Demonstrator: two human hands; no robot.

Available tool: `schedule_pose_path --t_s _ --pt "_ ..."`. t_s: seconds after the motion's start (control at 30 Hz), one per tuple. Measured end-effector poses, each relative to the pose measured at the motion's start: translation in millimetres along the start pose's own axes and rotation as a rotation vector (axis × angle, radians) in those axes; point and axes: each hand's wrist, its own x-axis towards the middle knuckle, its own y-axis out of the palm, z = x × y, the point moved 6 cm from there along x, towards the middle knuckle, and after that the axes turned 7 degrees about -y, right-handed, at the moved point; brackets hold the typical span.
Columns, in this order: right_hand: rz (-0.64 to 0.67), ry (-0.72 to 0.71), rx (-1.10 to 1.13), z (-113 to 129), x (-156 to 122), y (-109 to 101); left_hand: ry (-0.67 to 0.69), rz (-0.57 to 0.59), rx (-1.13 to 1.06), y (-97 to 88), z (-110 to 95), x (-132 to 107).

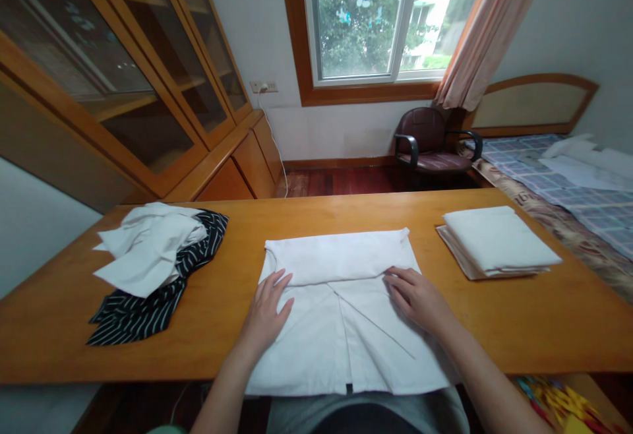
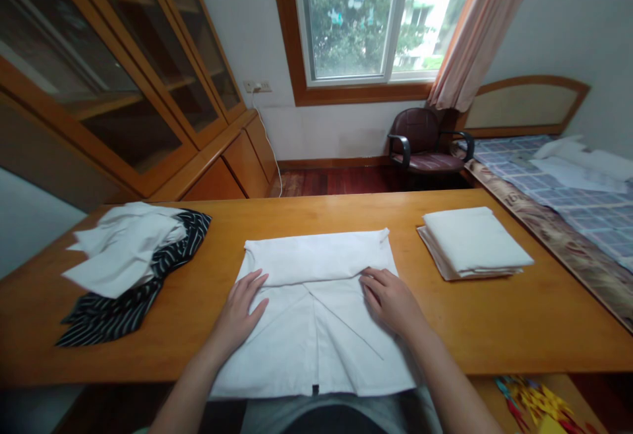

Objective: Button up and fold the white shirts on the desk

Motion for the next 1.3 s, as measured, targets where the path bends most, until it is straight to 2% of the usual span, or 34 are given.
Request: schedule_pose_path --t_s 0.23,0.4,0.53,0.67,0.77,0.97,1.03,1.13,1.2,1.3 --pt "-0.098 0.012 0.075 -1 13 -1 -0.188 -0.122 -0.197 -11.8 -1 30" --pt "-0.134 0.062 0.208 1 27 -3 -0.305 -0.072 -0.373 -11.7 2 50" --pt "-0.141 0.189 0.317 -7 37 -2 -0.381 -0.02 -0.472 -13.2 7 62" --pt "-0.043 0.327 0.245 -18 43 2 -0.495 0.031 -0.703 -13.1 11 71" --pt "0.088 0.327 0.221 -19 46 5 -0.536 0.019 -0.842 -15.3 12 78" --pt "0.042 0.341 0.242 -28 55 -1 -0.584 -0.022 -1.021 -16.7 12 98" --pt "-0.081 0.327 0.28 -32 61 -7 -0.551 -0.103 -1.073 -20.1 11 107" --pt "-0.269 0.161 0.287 -24 72 -18 -0.355 -0.336 -1.048 -35.7 3 116" --pt "-0.27 0.054 0.271 -16 78 -18 -0.193 -0.446 -0.936 -45.8 -9 116" --pt "-0.184 0.026 0.24 -11 79 -5 -0.039 -0.446 -0.715 -46.9 -28 110"
